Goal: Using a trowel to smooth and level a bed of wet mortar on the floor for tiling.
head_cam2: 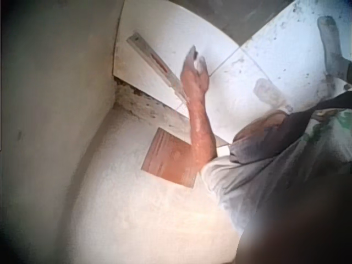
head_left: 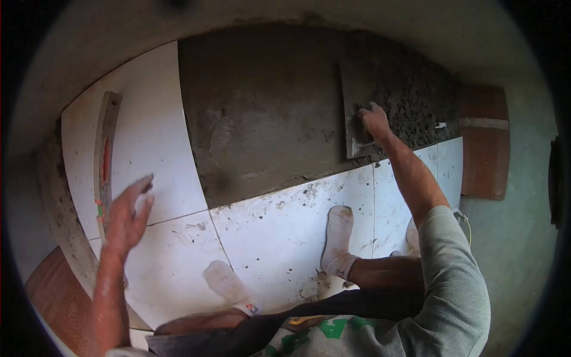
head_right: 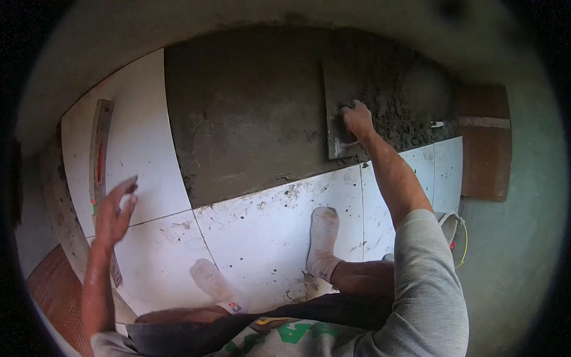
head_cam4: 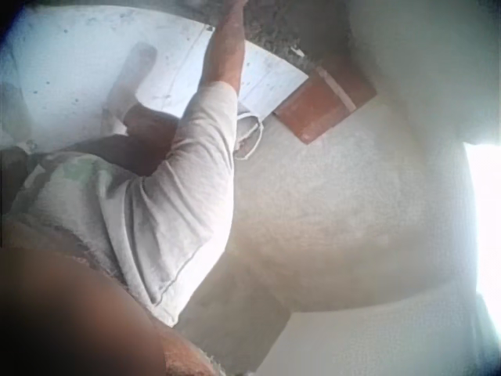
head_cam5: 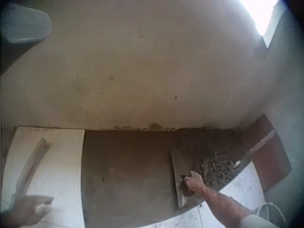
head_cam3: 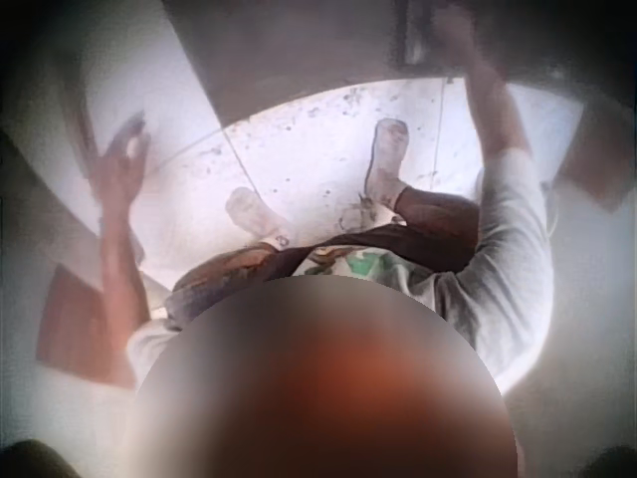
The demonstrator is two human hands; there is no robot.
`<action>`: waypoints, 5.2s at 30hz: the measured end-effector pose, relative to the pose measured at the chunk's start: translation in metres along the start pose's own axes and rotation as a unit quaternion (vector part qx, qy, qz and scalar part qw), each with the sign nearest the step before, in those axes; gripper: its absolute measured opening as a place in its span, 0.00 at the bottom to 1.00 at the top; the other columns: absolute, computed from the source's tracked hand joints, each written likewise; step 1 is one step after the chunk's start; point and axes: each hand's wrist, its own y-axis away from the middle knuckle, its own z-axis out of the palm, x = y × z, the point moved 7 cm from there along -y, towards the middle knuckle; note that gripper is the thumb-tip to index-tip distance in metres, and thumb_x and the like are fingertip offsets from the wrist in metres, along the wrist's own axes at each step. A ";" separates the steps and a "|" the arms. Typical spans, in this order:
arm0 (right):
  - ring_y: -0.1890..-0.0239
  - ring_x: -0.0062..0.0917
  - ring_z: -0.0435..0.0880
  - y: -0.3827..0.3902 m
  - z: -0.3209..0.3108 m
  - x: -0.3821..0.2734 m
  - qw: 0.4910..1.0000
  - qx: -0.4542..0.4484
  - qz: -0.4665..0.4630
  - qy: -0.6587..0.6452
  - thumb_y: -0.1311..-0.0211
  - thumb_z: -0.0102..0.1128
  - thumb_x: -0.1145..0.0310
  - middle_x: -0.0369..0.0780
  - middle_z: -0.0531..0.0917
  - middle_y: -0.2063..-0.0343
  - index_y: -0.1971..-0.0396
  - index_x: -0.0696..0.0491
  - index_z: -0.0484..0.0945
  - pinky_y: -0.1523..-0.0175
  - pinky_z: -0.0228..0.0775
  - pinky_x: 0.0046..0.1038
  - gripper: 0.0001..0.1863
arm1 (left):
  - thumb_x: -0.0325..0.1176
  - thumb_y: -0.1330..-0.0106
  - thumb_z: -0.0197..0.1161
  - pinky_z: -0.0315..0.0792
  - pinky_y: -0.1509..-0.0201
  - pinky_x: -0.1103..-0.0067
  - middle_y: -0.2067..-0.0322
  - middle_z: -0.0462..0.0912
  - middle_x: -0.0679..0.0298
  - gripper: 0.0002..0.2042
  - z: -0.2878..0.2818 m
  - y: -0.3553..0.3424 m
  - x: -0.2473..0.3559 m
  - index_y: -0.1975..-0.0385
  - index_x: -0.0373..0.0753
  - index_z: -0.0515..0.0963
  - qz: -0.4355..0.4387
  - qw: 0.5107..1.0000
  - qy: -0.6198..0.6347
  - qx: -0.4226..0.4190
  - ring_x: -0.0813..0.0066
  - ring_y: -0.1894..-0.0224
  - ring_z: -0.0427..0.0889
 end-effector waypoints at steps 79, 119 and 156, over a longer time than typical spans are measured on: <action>0.54 0.44 0.81 0.016 0.120 -0.210 0.912 -0.102 -0.357 0.174 0.35 0.51 0.53 0.52 0.82 0.61 0.53 0.60 0.71 0.49 0.73 0.42 0.24 | 0.31 0.35 0.58 0.74 0.52 0.69 0.61 0.82 0.49 0.15 0.013 0.064 0.083 0.50 0.33 0.75 -0.108 0.992 -0.032 0.064 0.55 0.59 0.83; 0.47 0.48 0.77 -0.018 -0.104 0.118 0.978 0.051 0.095 0.177 0.39 0.54 0.46 0.57 0.78 0.53 0.52 0.61 0.75 0.43 0.68 0.43 0.31 | 0.35 0.34 0.56 0.67 0.40 0.68 0.49 0.77 0.48 0.17 0.038 -0.050 0.101 0.49 0.34 0.74 -0.068 0.997 -0.019 0.023 0.52 0.45 0.75; 0.67 0.42 0.84 0.183 0.070 -0.165 0.873 -0.149 -0.401 0.236 0.40 0.56 0.60 0.48 0.82 0.71 0.61 0.58 0.70 0.61 0.76 0.40 0.16 | 0.42 0.32 0.54 0.70 0.43 0.69 0.47 0.76 0.53 0.19 0.033 -0.014 0.012 0.47 0.39 0.75 -0.124 0.989 -0.069 0.048 0.57 0.50 0.77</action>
